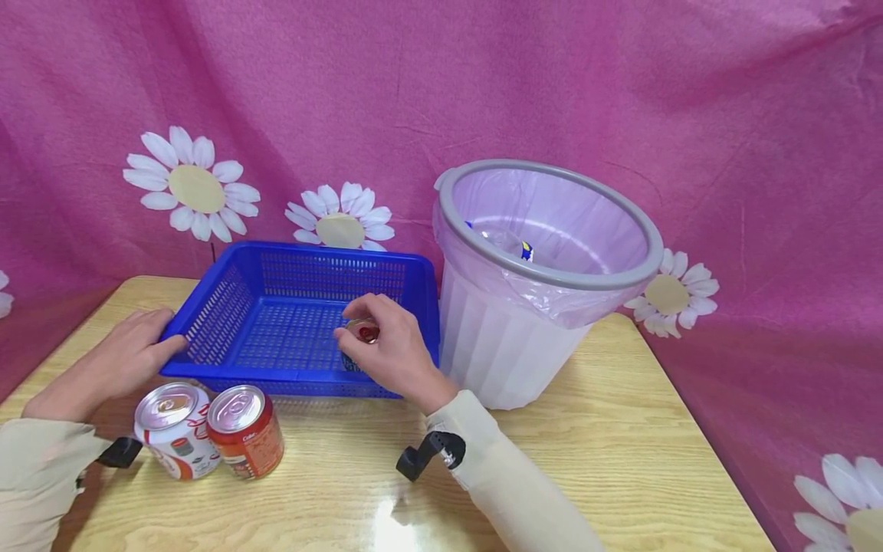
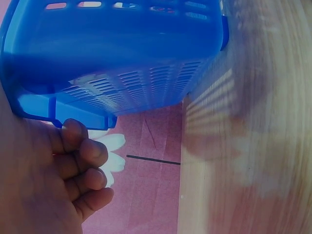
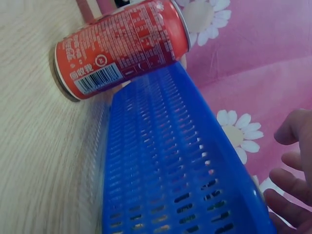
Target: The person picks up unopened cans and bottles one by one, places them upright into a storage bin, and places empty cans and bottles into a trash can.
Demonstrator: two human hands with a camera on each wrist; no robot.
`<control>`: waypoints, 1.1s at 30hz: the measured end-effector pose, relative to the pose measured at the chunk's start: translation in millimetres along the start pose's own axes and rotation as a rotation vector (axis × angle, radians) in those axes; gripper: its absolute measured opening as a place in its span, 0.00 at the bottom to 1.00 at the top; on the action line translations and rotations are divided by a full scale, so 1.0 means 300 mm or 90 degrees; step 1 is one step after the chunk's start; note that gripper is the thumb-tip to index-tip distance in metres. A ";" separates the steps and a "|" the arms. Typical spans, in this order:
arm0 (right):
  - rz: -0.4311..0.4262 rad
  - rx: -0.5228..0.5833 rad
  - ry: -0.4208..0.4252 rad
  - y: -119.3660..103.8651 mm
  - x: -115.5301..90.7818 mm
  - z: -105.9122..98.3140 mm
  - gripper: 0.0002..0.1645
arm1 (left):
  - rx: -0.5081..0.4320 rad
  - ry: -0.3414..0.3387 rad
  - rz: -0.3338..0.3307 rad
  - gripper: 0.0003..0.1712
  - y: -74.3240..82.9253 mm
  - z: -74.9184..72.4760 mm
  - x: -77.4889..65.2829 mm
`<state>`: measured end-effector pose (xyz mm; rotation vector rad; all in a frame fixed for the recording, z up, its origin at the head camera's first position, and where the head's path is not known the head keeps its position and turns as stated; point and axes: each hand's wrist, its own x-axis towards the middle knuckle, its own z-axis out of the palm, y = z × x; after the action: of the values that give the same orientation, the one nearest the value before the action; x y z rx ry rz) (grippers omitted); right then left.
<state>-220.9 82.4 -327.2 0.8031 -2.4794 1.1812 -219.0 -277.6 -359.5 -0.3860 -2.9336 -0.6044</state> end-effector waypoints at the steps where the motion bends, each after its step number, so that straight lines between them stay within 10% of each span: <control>1: -0.002 0.001 0.000 -0.003 -0.001 0.001 0.11 | 0.001 0.002 0.002 0.20 0.000 0.001 0.000; 33: -0.095 0.044 -0.076 -0.123 -0.069 0.095 0.15 | 0.000 0.024 0.019 0.17 -0.003 0.003 0.000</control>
<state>-182.7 48.8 -331.9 1.0865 -2.4340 1.2033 -219.4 -277.9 -360.7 -0.4124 -2.8870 -0.6013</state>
